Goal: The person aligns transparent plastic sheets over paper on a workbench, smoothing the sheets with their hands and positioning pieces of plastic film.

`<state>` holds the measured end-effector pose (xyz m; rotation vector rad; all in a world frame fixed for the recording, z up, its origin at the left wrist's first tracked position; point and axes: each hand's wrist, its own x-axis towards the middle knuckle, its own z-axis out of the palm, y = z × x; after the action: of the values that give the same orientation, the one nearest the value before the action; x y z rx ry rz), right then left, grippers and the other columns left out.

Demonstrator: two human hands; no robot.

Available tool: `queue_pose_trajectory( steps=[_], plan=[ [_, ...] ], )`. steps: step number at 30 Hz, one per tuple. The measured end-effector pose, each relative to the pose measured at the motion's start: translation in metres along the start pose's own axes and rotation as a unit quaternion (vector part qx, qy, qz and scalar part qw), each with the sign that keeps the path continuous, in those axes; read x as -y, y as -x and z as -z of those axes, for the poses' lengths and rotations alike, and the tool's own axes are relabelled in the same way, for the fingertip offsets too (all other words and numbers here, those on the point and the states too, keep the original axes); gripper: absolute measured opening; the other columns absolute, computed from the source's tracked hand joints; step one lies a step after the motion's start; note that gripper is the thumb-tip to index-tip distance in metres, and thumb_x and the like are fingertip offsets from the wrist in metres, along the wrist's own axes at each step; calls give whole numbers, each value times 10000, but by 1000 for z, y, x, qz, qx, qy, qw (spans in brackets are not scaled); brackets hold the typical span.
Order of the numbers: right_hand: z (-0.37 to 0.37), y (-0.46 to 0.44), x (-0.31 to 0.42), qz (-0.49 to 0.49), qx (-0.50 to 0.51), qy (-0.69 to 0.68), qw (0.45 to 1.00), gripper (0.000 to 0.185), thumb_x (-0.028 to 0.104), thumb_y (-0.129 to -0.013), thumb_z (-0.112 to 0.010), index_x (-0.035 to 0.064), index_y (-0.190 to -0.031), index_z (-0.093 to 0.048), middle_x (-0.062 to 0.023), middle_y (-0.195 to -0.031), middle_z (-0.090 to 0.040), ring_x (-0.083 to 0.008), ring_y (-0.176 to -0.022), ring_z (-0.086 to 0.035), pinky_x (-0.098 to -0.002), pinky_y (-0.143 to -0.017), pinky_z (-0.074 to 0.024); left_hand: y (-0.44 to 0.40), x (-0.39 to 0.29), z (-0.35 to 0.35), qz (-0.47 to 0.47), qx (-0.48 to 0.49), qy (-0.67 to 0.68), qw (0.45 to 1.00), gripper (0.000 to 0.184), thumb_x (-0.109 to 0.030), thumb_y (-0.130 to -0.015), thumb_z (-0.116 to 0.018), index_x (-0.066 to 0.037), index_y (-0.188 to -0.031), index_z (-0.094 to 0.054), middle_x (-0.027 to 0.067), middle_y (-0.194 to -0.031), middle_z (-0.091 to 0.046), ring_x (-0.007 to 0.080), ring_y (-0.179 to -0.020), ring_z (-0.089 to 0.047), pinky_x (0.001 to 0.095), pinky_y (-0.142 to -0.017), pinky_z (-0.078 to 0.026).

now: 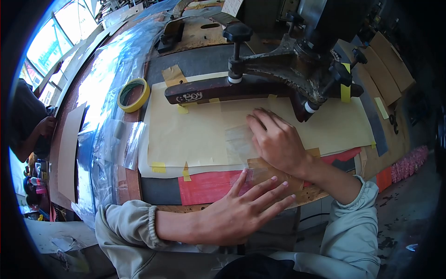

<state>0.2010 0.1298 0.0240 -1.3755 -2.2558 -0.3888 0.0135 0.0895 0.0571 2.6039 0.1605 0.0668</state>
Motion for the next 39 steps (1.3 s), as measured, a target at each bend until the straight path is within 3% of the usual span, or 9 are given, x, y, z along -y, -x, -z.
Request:
queue_pose_trajectory(
  steps=[5,14,20,23,26,39],
  plan=[
    [-1,1,1,-33,35,-28,998,332,22,-734,-614,-42,-1057,-577,-215,-1068,-592,-338,-961,-610,-390,-841,-516,1,1,3,1,13,7,1000,857,-8,-701,-546,-116,-1481,-208,127,-1529,-212,304,-1413,-218,677,-1056,-180],
    [-8,-5,-7,-33,30,-40,998,337,-5,-752,-590,-55,-1084,-565,-243,-1132,-577,-367,-1059,-576,-388,-921,-487,-2,13,9,8,38,2,999,888,-154,-733,-644,-122,-1488,-177,133,-1531,-190,300,-1428,-164,678,-1069,-89],
    [-11,-4,-12,-27,23,-47,998,326,48,-817,-549,-60,-1124,-539,-228,-1136,-576,-374,-1088,-551,-449,-1000,-410,-1,16,7,10,56,-57,997,897,-240,-740,-672,-126,-1485,-186,141,-1531,-172,304,-1434,-129,670,-1072,-79],
    [-9,-5,-3,-48,-7,-54,997,330,90,-844,-539,-55,-1140,-538,-213,-1094,-580,-357,-1047,-554,-451,-973,-414,-2,15,6,11,64,-60,996,893,-257,-743,-670,-125,-1484,-190,143,-1531,-167,310,-1435,-117,671,-1070,-86],
    [-2,-6,3,-74,31,-14,997,337,109,-844,-554,-58,-1137,-549,-194,-1056,-581,-328,-1011,-557,-419,-926,-436,-2,16,4,9,54,-62,997,886,-259,-742,-668,-122,-1481,-200,150,-1527,-174,317,-1432,-128,676,-1065,-103],
    [4,-4,5,-55,66,31,996,340,106,-806,-589,-51,-1107,-574,-154,-1037,-608,-270,-989,-566,-377,-845,-441,-4,16,-7,6,35,-95,995,776,-314,-812,-623,-117,-1464,-250,161,-1513,-200,323,-1424,-157,691,-1050,-120]
  ],
)
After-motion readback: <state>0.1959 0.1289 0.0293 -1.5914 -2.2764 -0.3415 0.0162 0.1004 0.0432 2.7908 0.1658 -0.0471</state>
